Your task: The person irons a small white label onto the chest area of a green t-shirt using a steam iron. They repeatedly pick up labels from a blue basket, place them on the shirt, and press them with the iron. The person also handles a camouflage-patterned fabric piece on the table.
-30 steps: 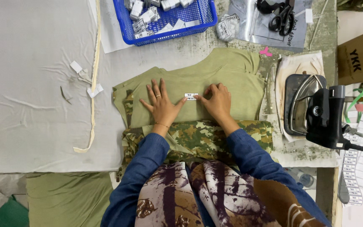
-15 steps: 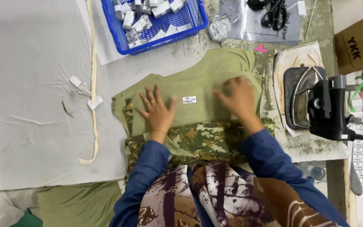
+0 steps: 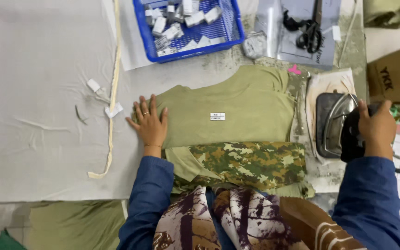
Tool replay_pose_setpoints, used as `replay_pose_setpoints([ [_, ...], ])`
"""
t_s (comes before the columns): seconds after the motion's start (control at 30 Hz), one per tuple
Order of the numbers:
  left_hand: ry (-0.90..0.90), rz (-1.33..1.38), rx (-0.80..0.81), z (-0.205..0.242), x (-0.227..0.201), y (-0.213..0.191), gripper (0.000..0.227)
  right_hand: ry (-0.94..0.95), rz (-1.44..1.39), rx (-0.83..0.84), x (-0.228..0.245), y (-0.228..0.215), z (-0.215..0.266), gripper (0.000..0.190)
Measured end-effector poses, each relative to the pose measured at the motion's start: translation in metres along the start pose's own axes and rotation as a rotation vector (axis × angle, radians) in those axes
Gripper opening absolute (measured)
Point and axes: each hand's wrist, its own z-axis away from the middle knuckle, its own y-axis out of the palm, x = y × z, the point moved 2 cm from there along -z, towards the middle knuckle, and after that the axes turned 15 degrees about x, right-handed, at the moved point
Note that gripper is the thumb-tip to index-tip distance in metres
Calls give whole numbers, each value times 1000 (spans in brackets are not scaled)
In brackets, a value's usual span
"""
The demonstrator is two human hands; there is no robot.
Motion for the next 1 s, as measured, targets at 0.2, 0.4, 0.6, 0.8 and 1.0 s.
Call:
replay_pose_setpoints([
  [0.2, -9, -36, -162, -2, -6, 3, 59, -180, 61, 220, 130, -45, 71, 46],
  [0.4, -17, -43, -219, -1, -3, 4, 53, -1007, 302, 407, 319, -12, 141, 30],
  [0.6, -6, 152, -17, -10, 4, 3, 48, -1340, 249, 89, 411, 39, 174, 42],
  [0.8, 332, 193, 275, 70, -42, -52, 48, -845, 228, 289, 308, 14, 108, 47],
  [1.0, 658, 398, 376, 131, -27, -43, 34, -305, -43, 206, 109, -27, 27, 41],
])
